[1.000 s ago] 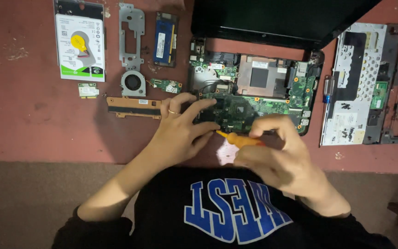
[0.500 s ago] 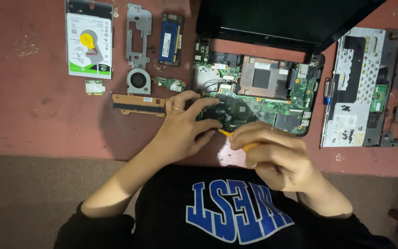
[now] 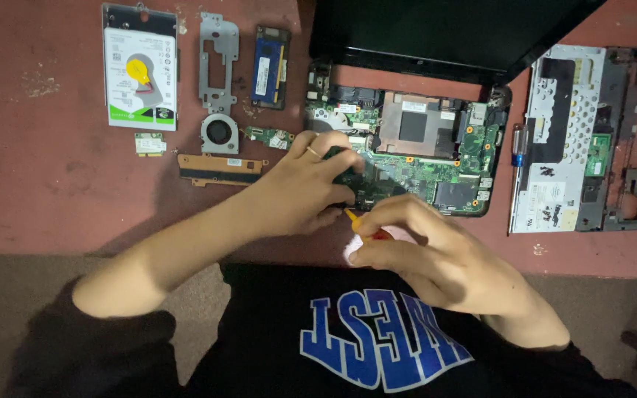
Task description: Disassembling a laptop and manipulating its internal components using a screwdriver
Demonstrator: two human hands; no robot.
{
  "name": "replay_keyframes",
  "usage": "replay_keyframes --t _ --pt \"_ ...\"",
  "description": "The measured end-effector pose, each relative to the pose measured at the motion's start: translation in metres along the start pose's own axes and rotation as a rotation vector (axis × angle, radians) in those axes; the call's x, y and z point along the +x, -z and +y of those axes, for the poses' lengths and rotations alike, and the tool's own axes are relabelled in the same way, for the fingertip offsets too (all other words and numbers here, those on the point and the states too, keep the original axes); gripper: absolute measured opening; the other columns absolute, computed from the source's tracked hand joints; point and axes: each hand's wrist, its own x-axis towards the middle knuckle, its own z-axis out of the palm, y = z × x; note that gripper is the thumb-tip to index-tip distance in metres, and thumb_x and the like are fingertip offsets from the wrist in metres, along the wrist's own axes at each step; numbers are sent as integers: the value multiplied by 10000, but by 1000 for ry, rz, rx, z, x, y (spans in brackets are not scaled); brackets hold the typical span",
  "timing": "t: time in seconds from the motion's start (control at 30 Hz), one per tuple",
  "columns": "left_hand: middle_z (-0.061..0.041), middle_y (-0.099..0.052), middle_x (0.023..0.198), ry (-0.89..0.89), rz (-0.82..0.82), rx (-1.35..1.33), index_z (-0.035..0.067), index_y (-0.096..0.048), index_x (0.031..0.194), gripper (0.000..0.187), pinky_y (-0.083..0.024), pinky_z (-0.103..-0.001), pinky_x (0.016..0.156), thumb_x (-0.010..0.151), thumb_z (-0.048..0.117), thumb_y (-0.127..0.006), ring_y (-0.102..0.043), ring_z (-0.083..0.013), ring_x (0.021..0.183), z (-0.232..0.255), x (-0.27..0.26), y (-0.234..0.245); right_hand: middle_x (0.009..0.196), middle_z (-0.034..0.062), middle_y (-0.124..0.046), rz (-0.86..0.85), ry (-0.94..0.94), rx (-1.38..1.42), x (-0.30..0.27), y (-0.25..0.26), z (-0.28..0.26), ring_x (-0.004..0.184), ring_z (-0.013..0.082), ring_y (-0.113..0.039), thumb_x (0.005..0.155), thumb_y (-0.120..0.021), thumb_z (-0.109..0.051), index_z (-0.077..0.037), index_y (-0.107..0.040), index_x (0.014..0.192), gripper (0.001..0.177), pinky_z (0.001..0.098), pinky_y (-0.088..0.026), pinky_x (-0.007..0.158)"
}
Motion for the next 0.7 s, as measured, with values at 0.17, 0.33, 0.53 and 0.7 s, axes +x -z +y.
replay_keyframes --t 0.17,0.33,0.53,0.7 --pt "-49 -459 1169 -106 -81 -246 196 -741 814 80 -316 -573 916 792 271 -725 -345 -356 1223 -18 9 3 1332 202 -519 49 84 93 -5 -2 11 1251 381 -568 942 -412 144 -20 -530 1215 340 495 -526 1074" --pt "-74 -498 1210 -65 -102 -204 167 -707 833 135 -289 -618 939 780 290 -724 -326 -376 1266 -15 4 -2 1267 90 -375 259 56 87 -12 -15 28 1199 227 -436 808 -766 -212 -101 -623 1029 285 337 -532 1038" --pt "-48 -430 1228 -25 -74 -208 163 -704 782 168 -243 -614 973 833 323 -700 -491 -336 1061 -16 1 -3 1155 136 -546 242 -51 52 -11 -7 15 1111 291 -590 865 -631 2 -6 -667 953 95 389 -583 998" --pt "-60 -439 1258 -33 -82 -218 172 -714 775 156 -243 -614 984 810 324 -714 -313 -364 1257 -16 3 0 1426 193 -387 332 -98 188 -17 -11 18 1331 376 -508 807 -563 88 -9 -587 1103 313 522 -521 1194"
